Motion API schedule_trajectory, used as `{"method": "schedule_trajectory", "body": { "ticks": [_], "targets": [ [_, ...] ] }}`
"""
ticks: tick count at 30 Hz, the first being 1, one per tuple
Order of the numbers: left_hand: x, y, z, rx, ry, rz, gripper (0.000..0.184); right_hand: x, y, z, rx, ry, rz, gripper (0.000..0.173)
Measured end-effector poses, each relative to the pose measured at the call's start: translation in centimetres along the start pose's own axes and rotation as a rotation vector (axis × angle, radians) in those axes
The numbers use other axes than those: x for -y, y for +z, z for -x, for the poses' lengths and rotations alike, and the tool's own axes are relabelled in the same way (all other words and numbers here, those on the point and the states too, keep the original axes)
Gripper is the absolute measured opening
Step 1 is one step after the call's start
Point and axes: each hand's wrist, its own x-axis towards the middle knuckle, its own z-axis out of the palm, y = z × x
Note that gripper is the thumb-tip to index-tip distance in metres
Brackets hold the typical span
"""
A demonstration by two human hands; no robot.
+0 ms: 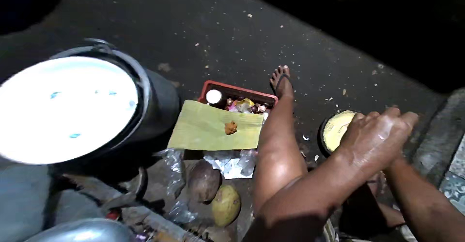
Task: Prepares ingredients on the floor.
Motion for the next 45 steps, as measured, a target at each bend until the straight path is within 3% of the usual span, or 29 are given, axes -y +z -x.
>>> {"method": "schedule_trajectory", "body": {
  "ticks": [4, 6, 7, 8, 9, 11, 14, 18, 20, 23, 27, 30, 33, 39, 43, 45],
  "targets": [
    [1.2, 0.6, 0.3, -0.116, 0.081, -0.063, 0.025, -2.7, 3.6, 1.9, 0.132, -0.002, -0.090, 0.063],
    [1.2, 0.0, 0.3, -0.147, 0.052, -0.046, 0.026, -4.2, 5.3, 2.2, 0.202, -0.020, 0.023, 0.066],
    [1.2, -0.2, 0.3, -0.203, 0.026, -0.017, 0.025, -5.5, 6.7, 1.3, 0.131, -0.087, 0.085, 0.064],
    [1.3, -0.3, 0.3, -0.251, 0.005, -0.009, 0.025, -7.9, 9.8, -1.0, -0.105, -0.219, 0.115, 0.061],
    [1.6, -0.4, 0.4, -0.278, -0.013, -0.008, 0.025, -10.5, 13.6, -4.4, -0.469, -0.362, 0.116, 0.060],
    [1.9, -0.3, 0.7, -0.282, -0.033, -0.010, 0.026, -9.0, 10.5, -5.6, -0.101, -0.090, 0.031, 0.069],
    [1.7, -0.5, 0.3, -0.270, -0.051, -0.036, 0.025, -7.3, 8.9, -7.2, -0.052, 0.036, -0.155, 0.076],
    [1.6, -0.4, 0.0, -0.285, -0.043, -0.030, 0.026, -8.4, 11.0, -6.5, 0.025, -0.056, -0.003, 0.076],
    [1.7, -0.1, 0.1, -0.289, -0.042, -0.029, 0.026, -10.9, 14.0, -5.8, -0.009, -0.169, 0.099, 0.072],
    [1.9, 0.0, -0.1, -0.280, -0.044, -0.056, 0.025, -10.6, 13.2, -6.7, -0.011, -0.172, 0.132, 0.072],
    [1.8, 0.3, -0.5, -0.242, -0.037, -0.072, 0.025, -9.1, 7.7, -8.9, 0.037, -0.051, -0.297, 0.068],
    [2.0, 0.0, -0.2, -0.284, -0.044, -0.084, 0.025, -8.8, 4.5, -10.1, -0.005, -0.004, -0.446, 0.070],
    [2.1, 0.0, 0.3, -0.279, -0.045, -0.086, 0.026, -9.5, 6.6, -10.7, -0.088, 0.025, -0.404, 0.075],
    [1.9, -0.4, -0.1, -0.293, -0.038, -0.087, 0.026, -9.9, 12.0, -5.3, 0.048, -0.143, 0.054, 0.075],
    [2.3, -0.1, 0.3, -0.269, -0.026, -0.108, 0.025, -10.3, 13.2, -9.3, -0.162, -0.101, 0.000, 0.074],
    [2.5, 0.3, 0.3, -0.267, -0.013, -0.114, 0.026, -9.5, 11.0, -10.5, -0.067, -0.044, -0.089, 0.081]
  ]
}}
